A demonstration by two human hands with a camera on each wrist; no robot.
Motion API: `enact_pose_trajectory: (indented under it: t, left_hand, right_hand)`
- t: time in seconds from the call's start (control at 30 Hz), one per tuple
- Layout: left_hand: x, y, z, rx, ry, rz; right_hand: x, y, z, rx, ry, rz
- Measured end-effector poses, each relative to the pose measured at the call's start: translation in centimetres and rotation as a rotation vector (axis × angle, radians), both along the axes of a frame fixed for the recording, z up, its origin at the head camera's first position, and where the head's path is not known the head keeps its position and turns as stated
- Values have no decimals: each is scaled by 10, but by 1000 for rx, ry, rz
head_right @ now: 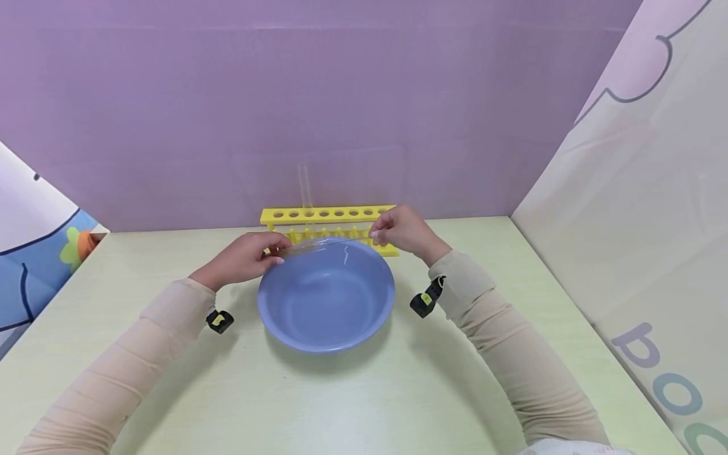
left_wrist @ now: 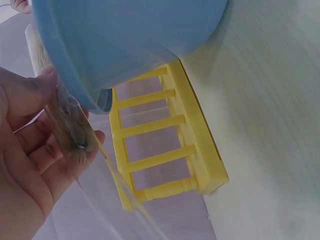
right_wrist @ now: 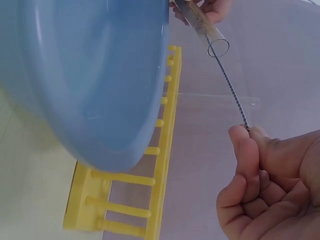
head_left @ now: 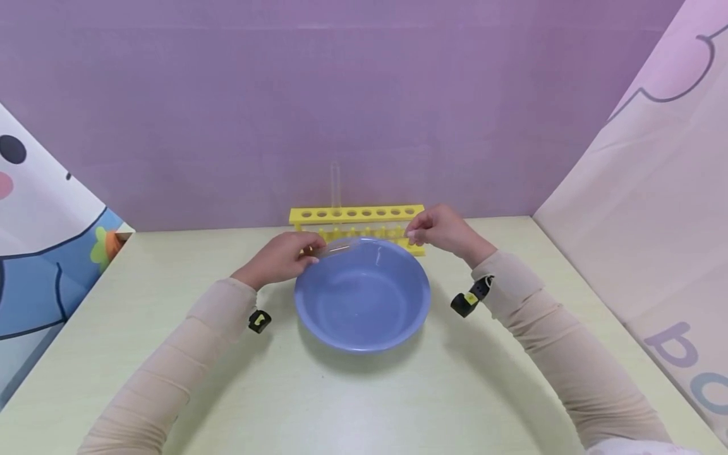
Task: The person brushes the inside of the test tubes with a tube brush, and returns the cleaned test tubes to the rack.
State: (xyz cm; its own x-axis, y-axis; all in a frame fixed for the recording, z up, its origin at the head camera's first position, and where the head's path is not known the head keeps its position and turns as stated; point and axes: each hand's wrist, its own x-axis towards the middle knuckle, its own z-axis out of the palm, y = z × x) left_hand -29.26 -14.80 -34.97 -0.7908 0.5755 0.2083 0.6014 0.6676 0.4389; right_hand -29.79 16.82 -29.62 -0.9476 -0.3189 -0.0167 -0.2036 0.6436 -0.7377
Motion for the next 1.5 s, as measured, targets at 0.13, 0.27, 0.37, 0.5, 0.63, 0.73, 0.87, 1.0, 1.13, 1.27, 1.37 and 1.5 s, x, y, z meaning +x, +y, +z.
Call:
enact_pose_trajectory:
  t: [0.13, 0.27, 0.37, 0.5, 0.63, 0.73, 0.87, 1.0, 1.13, 1.27, 1.37, 1.5]
  left_hand:
    - [-1, 1, -1, -6, 8, -1]
    - [0, 2, 0, -10, 12, -3]
    - [0, 4, 0, -15, 10, 1]
    - [0, 6, 1, -19, 7, 11]
    - [-1, 6, 0, -20, 7, 12]
    - [-1, 7, -1, -18, 10, 10]
    - [-1, 8, -1, -17, 12, 7]
    - [-1, 9, -1, -18, 10, 6]
    - [-1, 11, -1, -19, 16, 2]
    - [-1, 12, -1, -18, 27, -3]
    - [-2, 12, -1, -15, 34, -7]
    - [-2, 12, -1, -14, 40, -11]
  right_hand:
    - [0, -4, 1, 14, -18, -22]
    - [0, -7, 2, 24, -19, -19]
    - [0, -10, 2, 37, -12, -14]
    - [-1, -13, 2, 36, -13, -11]
    - [-2, -17, 0, 23, -16, -4]
    - [-2, -20, -2, 24, -15, -4]
    - [-3, -23, -3, 38, -12, 0]
    - [-3, -25, -5, 34, -4, 25]
    - [-2, -27, -5, 25, 1, 42]
    - [-2, -30, -7, 35, 1, 42]
    - [-2, -33, -9, 50, 5, 37]
    - [-1, -37, -9, 51, 14, 36]
